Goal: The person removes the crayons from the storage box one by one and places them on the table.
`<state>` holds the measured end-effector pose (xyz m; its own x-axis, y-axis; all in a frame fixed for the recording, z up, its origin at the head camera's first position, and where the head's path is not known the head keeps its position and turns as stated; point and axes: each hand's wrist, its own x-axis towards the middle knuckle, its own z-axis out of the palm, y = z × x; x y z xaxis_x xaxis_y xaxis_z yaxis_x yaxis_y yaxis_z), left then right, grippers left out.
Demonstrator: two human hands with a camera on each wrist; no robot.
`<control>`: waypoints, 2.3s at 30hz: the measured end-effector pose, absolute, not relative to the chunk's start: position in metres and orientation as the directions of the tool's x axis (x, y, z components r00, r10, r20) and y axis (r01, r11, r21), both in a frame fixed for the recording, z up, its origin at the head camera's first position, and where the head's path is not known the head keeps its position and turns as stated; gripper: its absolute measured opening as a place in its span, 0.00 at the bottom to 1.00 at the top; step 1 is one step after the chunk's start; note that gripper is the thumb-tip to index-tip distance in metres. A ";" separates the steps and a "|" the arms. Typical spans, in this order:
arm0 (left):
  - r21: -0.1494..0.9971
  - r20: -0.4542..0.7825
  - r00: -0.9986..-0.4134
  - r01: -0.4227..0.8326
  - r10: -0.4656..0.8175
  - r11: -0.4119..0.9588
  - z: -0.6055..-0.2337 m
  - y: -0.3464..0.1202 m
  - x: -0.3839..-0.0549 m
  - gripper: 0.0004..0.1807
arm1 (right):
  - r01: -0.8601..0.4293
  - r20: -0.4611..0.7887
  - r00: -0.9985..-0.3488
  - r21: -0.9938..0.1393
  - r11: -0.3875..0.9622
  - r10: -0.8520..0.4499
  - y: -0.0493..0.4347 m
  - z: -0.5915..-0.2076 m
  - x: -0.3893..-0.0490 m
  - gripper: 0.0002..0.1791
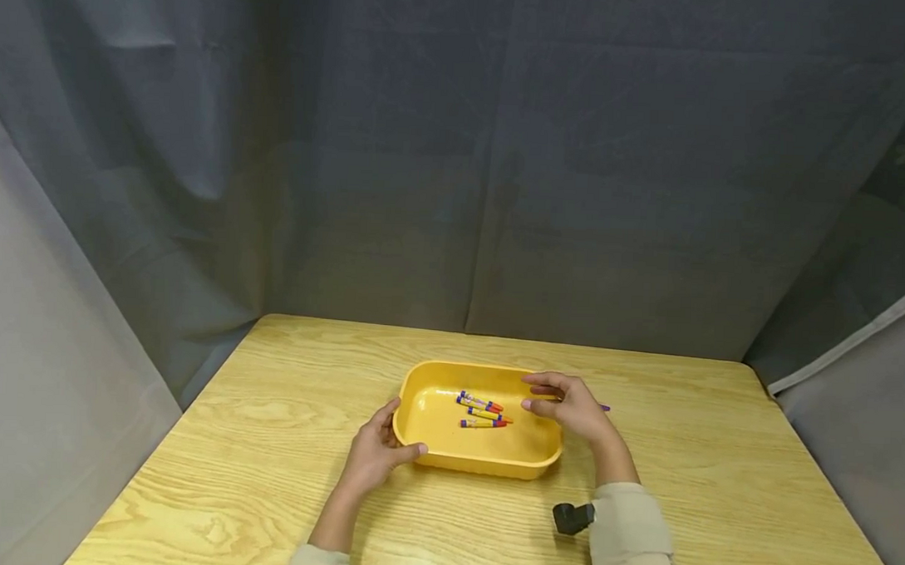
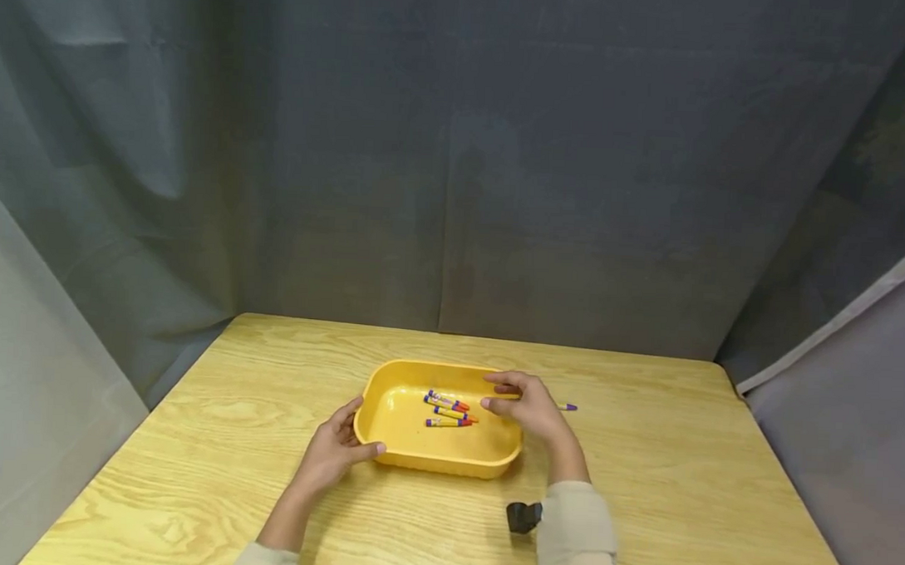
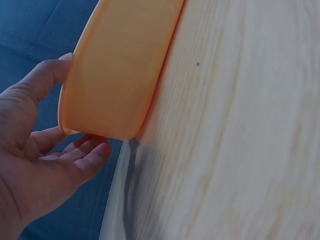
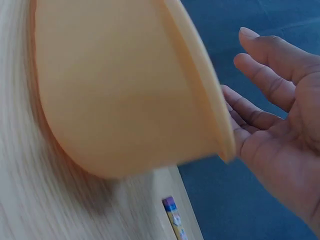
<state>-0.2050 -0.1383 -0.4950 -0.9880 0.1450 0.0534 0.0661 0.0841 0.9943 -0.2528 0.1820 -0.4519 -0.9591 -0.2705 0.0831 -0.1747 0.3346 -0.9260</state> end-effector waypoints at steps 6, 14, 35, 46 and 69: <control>0.993 0.055 -0.988 0.070 0.146 0.099 -0.494 -0.139 -0.204 0.53 | -0.162 0.048 -0.950 -0.921 0.355 -0.308 0.166 -0.459 -0.259 0.21; 0.992 0.056 -0.988 0.071 0.141 0.100 -0.495 -0.140 -0.205 0.53 | -0.072 -0.021 -0.962 -0.943 0.326 -0.272 0.144 -0.465 -0.263 0.16; 0.995 0.058 -0.988 0.068 0.141 0.071 -0.496 -0.137 -0.207 0.52 | -0.018 -0.099 -0.976 -0.853 0.522 -0.195 0.121 -0.490 -0.279 0.08; 0.994 0.052 -0.992 0.063 0.116 0.093 -0.498 -0.142 -0.204 0.52 | -0.057 -0.096 -0.979 -0.715 0.696 -0.178 0.109 -0.499 -0.279 0.07; 0.992 0.056 -0.991 0.069 0.122 0.102 -0.500 -0.135 -0.207 0.51 | -0.320 0.226 -0.943 -0.822 0.472 -0.245 0.121 -0.486 -0.273 0.05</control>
<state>-0.2070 -0.1347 -0.5004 -0.9909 0.1218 0.0564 0.0690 0.1015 0.9924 -0.2725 0.1213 -0.4864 -0.9428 -0.2446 0.2265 -0.3198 0.4715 -0.8218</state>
